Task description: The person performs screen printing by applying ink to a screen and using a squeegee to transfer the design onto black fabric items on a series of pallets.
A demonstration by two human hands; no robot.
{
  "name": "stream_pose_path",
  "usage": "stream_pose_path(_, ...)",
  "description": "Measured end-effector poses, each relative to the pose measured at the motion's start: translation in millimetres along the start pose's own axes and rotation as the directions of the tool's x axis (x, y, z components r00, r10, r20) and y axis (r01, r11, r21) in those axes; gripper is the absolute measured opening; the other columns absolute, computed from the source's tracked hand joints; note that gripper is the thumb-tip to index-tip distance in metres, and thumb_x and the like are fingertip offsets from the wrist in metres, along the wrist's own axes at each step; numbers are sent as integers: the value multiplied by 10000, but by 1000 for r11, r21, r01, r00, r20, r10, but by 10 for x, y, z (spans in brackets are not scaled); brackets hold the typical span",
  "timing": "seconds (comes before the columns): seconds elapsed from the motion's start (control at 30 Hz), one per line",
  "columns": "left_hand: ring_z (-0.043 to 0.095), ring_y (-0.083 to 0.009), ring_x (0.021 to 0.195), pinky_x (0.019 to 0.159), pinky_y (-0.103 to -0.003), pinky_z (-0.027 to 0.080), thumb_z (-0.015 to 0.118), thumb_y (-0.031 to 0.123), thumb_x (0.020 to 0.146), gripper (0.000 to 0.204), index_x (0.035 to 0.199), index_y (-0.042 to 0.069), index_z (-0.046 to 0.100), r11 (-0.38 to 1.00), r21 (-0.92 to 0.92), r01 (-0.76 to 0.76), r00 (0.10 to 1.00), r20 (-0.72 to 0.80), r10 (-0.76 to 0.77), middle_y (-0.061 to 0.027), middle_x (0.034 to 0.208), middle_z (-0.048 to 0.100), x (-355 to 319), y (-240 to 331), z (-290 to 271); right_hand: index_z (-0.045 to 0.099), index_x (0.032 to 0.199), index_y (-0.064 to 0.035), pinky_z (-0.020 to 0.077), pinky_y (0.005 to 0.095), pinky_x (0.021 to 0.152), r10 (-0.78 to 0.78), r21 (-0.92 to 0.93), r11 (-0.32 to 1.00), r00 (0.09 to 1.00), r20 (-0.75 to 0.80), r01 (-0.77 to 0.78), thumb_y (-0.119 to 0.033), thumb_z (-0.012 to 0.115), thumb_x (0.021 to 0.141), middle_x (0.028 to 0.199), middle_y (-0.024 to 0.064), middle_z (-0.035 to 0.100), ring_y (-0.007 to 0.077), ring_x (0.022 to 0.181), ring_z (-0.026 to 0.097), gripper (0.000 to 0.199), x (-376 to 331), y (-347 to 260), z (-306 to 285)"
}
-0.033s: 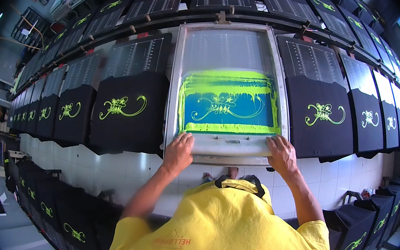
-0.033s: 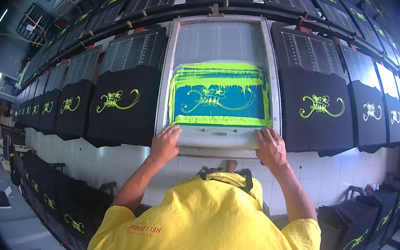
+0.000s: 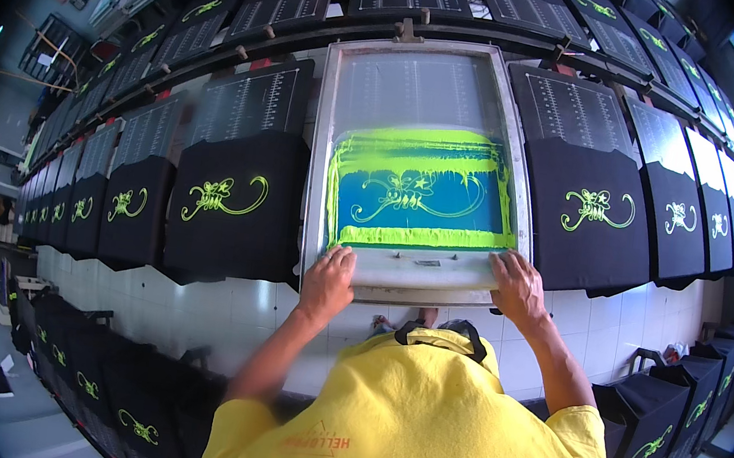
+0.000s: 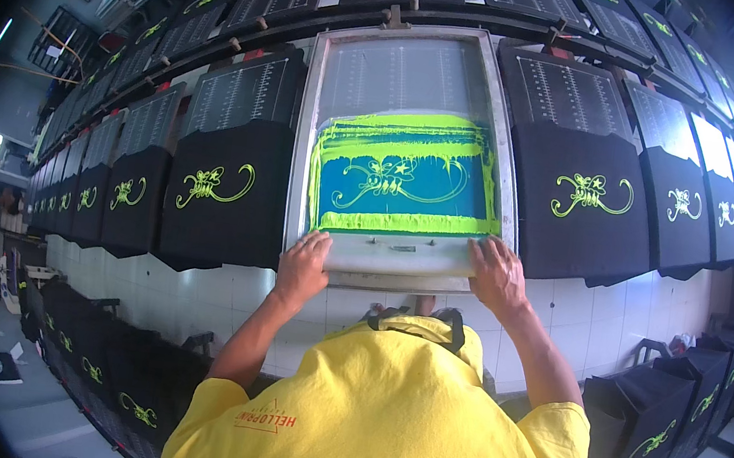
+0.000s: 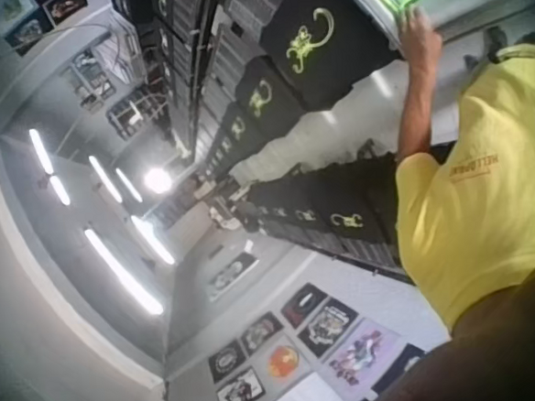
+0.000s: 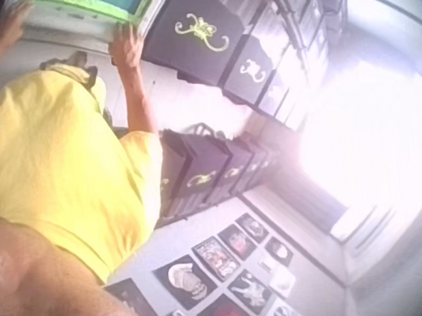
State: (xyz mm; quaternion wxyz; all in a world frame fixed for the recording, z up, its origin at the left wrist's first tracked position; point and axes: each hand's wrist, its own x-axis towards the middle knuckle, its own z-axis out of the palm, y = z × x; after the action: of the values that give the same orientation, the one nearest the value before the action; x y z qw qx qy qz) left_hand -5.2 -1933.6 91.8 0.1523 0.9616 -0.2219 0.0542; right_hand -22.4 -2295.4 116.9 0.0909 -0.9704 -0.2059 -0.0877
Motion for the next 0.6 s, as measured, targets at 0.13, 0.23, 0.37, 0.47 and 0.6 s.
stream_pose_path(0.13,616,-290,1078,907,-358,512,564,10,762,266,1019,-19,627,998,48,-48,995,-81,52,-139,1107,657,-34,-93,225,579,962,5,508,407,870,55,-56,997,997,47,-53,-31,657,627,1046,170,578,338,1056,573,346,-39,29,156)
stream_pose_path(0.23,636,-298,1033,881,-361,525,559,8,774,233,992,-20,636,996,40,-76,989,-121,80,-148,1063,670,134,-205,280,569,902,11,531,410,782,77,-40,997,993,84,-74,-20,603,655,984,165,567,331,1003,588,250,219,123,170)
stream_pose_path(0.37,654,-309,972,854,-371,536,565,-5,760,199,945,-21,634,991,0,-132,977,-171,130,-172,1010,677,710,-505,281,565,927,2,543,415,736,71,-43,997,992,107,-67,-30,669,624,952,159,568,330,943,606,322,712,374,245)
stream_pose_path(0.47,659,-309,940,829,-382,541,568,-13,739,168,896,-9,627,990,-33,-141,974,-184,132,-179,970,678,1152,-722,273,569,957,-8,545,424,732,85,-56,995,987,134,-78,-53,699,651,972,159,580,333,949,608,336,1145,549,271)
stream_pose_path(0.6,665,-328,878,772,-417,542,567,-10,711,150,847,8,626,996,-74,-55,995,-85,48,-190,886,676,1581,-831,147,597,954,-23,545,435,726,76,-73,995,985,155,-66,-91,724,687,944,147,612,324,917,627,303,1606,737,203)
